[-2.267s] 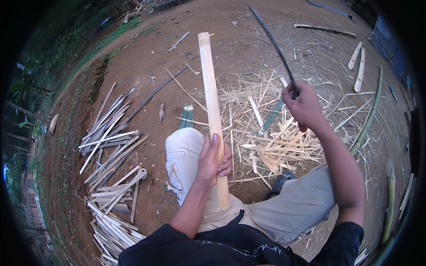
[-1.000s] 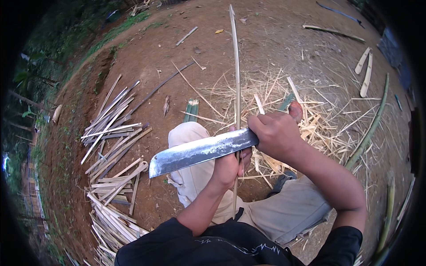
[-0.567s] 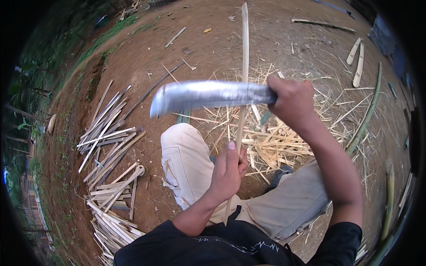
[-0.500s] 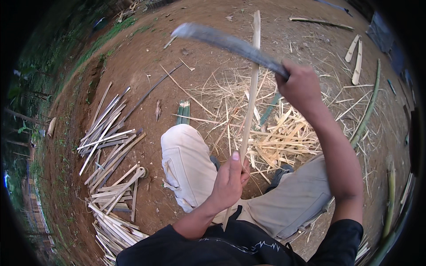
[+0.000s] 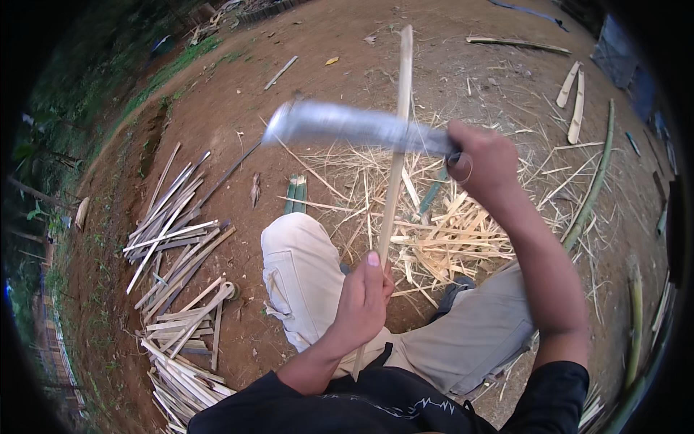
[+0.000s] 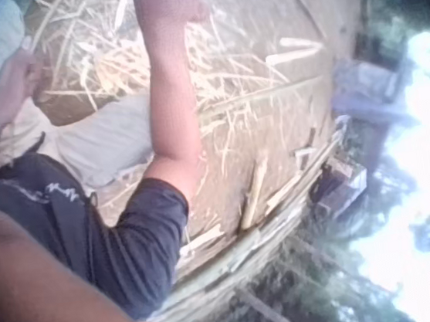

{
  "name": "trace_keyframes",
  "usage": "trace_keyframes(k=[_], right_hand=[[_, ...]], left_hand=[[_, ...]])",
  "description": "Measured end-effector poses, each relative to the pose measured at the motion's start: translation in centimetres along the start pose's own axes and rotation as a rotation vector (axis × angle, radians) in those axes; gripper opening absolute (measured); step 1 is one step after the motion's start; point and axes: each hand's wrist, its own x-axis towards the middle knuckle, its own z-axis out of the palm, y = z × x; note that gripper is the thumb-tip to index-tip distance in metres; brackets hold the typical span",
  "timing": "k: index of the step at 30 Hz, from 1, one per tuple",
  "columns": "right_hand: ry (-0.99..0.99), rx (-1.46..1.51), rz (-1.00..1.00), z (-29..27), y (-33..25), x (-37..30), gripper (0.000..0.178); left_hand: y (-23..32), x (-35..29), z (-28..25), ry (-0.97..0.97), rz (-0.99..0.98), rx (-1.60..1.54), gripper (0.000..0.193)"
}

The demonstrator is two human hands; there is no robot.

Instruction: The person sits on the ground and uses a machete to shave the outer green layer off a long bamboo strip. They hold the strip in their left hand and repeatedly strike it with the machete in their right hand to remove the skin and smooth the surface.

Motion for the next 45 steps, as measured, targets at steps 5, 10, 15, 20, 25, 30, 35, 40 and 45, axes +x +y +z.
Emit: trace_keyframes(k=[5,10,15,20,25,30,35,40,45], right_hand=[[-0.109,-0.058,0.213,0.9,4.1,0.5,0.010],[-0.142,-0.032,0.109,0.9,3.3,-0.3,0.006],[-0.155,-0.216,0.080,0.7,4.6,0.2,0.004],[-0.122,-0.077,-0.080,1.0,-0.5,-0.9,0.007],[-0.149,-0.092,0.407,0.5,5.3,1.6,0.015],[-0.268,0.069,0.417,0.9,4.3,0.6,0.014],[-0.267,0.273,0.527,1.5,4.8,0.6,0.013],[-0.264,0.784,0.791,0.6,3.0,0.6,0.028],[-0.364,1.213,0.827,-2.2,-0.5,0.6,0.042]], left_hand=[[-1.4,-0.5,-0.1,-0.033,-0.027,0.104,0.046],[-1.0,-1.6,-1.0,-0.010,0.083,0.256,0.046],[-1.8,-0.5,-1.2,-0.014,0.021,0.231,0.046],[-1.7,-0.2,-0.8,-0.011,-0.038,0.102,0.046],[-1.5,-1.8,-1.6,-0.058,-0.006,0.202,0.045],[-1.7,-1.1,-2.6,-0.224,-0.162,-0.296,0.044],[0.0,0.8,-3.1,-0.468,-0.200,-0.629,0.050],[-1.2,1.5,-3.5,-0.549,-0.181,-0.745,0.060],[-1.3,1.8,-3.0,-0.522,-0.269,-0.762,0.062]])
